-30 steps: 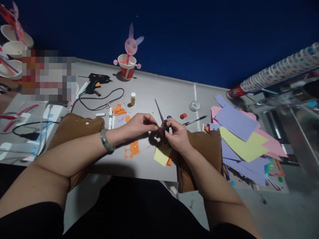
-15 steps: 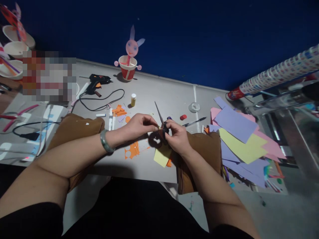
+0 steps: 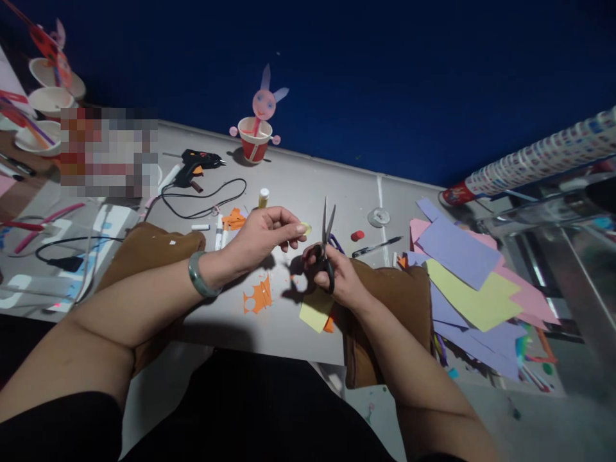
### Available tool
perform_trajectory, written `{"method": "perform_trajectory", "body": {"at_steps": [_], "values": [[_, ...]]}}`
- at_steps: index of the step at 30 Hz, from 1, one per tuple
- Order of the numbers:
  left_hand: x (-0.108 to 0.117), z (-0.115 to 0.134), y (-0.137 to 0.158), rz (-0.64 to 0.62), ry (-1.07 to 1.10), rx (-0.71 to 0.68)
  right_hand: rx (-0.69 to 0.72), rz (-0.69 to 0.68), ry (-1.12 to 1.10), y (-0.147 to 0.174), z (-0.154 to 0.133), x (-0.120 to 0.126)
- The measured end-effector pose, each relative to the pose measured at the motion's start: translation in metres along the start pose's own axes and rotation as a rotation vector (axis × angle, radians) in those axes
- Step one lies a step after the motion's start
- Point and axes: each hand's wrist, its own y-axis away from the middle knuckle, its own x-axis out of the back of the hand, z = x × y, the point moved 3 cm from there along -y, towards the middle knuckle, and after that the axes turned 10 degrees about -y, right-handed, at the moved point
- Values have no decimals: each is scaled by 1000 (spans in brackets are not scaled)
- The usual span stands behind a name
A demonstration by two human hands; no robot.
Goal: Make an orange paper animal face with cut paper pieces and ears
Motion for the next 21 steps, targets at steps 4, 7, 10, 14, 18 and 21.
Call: {"method": "perform_trajectory", "body": {"at_steps": [4,7,10,14,18,21], "values": [[0,1,0,15,37,48,-8,-36,49,0,0,-2],[3,5,-2,59,71,51,25,-5,28,-1,-1,-2],[6,9,-4,94,101,36,42,29,8,-1,-1,-1],[4,9,-3,99,145,33,-19,-9,3,0,-1,-3],[-2,5,-1,87,144,64,-70,-50,18,1,-1,-7],[-6,2,1,79,130,60,-74,-62,48,2,-1,-8]]}}
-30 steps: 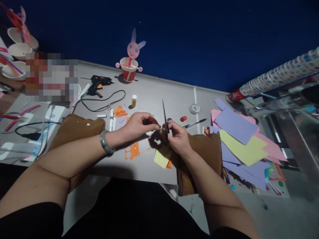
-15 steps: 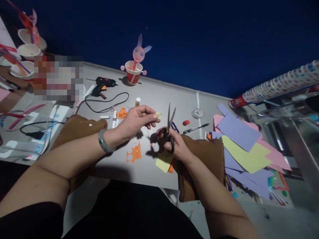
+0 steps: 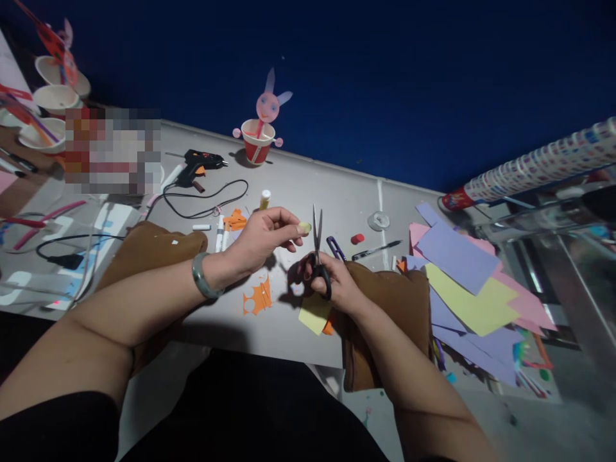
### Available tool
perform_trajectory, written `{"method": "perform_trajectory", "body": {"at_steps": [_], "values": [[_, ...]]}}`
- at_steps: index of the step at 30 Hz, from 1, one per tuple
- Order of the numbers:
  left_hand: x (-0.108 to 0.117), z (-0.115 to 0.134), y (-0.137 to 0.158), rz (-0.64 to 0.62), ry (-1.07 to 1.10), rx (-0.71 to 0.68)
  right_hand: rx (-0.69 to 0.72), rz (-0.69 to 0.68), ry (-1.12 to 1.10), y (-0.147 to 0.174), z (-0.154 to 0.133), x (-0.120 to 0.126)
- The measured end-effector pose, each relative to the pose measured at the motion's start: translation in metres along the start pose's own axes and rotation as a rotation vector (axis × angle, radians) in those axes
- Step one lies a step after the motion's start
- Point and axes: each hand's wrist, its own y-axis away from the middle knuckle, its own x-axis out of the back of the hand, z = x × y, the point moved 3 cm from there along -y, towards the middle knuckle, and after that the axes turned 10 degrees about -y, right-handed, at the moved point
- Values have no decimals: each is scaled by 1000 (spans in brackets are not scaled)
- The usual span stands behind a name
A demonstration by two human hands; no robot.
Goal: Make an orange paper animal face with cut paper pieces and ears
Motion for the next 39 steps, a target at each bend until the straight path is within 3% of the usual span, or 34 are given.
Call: {"method": "perform_trajectory", "body": {"at_steps": [39], "values": [[-2,-7,0,-12,51,98,76,29,143,-4,2,2]]}}
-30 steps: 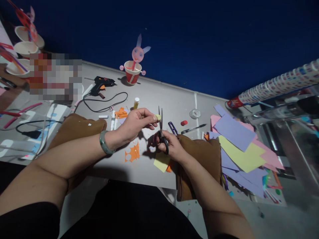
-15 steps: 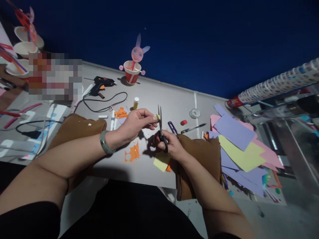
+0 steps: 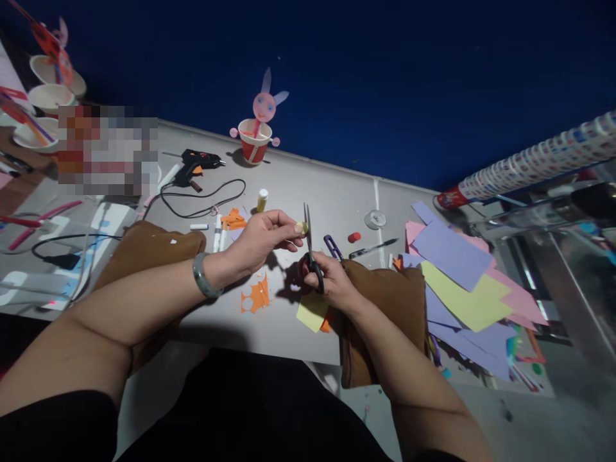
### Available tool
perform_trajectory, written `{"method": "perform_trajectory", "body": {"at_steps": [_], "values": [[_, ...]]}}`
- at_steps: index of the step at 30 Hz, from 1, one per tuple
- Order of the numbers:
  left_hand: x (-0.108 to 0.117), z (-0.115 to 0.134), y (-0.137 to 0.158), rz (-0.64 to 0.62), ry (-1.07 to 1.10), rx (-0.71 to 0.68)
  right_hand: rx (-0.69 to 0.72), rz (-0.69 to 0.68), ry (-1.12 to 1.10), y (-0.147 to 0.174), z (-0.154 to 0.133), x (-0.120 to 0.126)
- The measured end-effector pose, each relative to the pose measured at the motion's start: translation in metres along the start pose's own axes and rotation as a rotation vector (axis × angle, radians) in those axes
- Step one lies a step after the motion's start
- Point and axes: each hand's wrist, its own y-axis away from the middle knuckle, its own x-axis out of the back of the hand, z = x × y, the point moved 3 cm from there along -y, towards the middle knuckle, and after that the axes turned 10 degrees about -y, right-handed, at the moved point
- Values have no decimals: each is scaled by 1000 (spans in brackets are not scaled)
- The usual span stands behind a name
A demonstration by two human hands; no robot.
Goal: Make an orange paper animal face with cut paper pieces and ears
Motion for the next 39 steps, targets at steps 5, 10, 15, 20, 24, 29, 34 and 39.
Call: {"method": "perform_trajectory", "body": {"at_steps": [5,10,15,20,24,29,34,39], "values": [[0,2,0,2,-16,3,0,-1,4,0,1,1],[0,3,1,2,5,-7,11,-13,-3,0,-1,0],[0,3,1,1,31,-25,19,-8,11,0,-2,0],[0,4,1,-1,27,-47,4,-6,11,-1,-2,0],[1,6,1,-1,5,-57,-6,-19,-14,-1,-3,-1],[2,6,-1,2,3,-76,-1,-6,8,-1,-4,0],[2,6,-1,9,17,-87,-15,-9,14,-1,-2,0],[3,5,-1,-5,-30,-94,-15,-5,4,-1,-2,0]]}}
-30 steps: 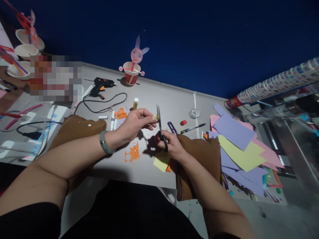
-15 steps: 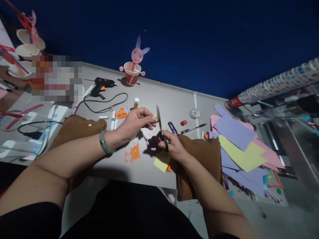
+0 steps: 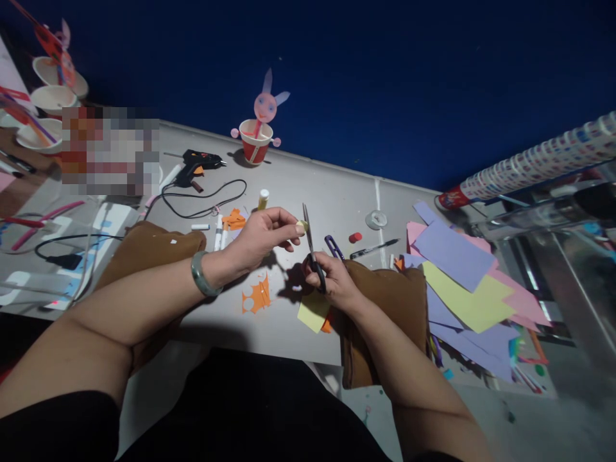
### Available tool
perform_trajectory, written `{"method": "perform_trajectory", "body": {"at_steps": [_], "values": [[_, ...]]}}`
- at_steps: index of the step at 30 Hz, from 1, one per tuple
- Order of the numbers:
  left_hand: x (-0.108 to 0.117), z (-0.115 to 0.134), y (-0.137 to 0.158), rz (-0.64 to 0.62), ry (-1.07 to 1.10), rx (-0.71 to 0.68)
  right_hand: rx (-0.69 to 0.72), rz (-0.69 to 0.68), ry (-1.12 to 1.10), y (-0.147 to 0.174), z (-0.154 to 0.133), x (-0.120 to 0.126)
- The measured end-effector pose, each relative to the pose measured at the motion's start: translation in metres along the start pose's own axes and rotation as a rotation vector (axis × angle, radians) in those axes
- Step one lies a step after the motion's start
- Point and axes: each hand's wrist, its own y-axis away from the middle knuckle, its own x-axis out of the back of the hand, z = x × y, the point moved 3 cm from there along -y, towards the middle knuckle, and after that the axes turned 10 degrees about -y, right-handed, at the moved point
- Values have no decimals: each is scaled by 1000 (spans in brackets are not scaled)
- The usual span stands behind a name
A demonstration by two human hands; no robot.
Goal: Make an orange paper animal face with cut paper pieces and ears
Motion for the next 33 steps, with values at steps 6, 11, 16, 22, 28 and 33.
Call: {"method": "perform_trajectory", "body": {"at_steps": [6,11,16,22,28,33], "values": [[2,-2,-1,-1,-56,-41,-10,-5,-4,0,-2,0],[2,1,0,14,-82,-66,9,-8,-20,1,-3,0],[4,2,1,21,-107,-78,0,-2,5,0,-3,0],[5,1,0,10,-112,-104,-1,-9,2,0,-2,0],[5,2,1,20,-137,-93,-24,1,5,-1,-2,0],[5,5,2,28,-133,-84,-27,-8,1,0,-1,0]]}}
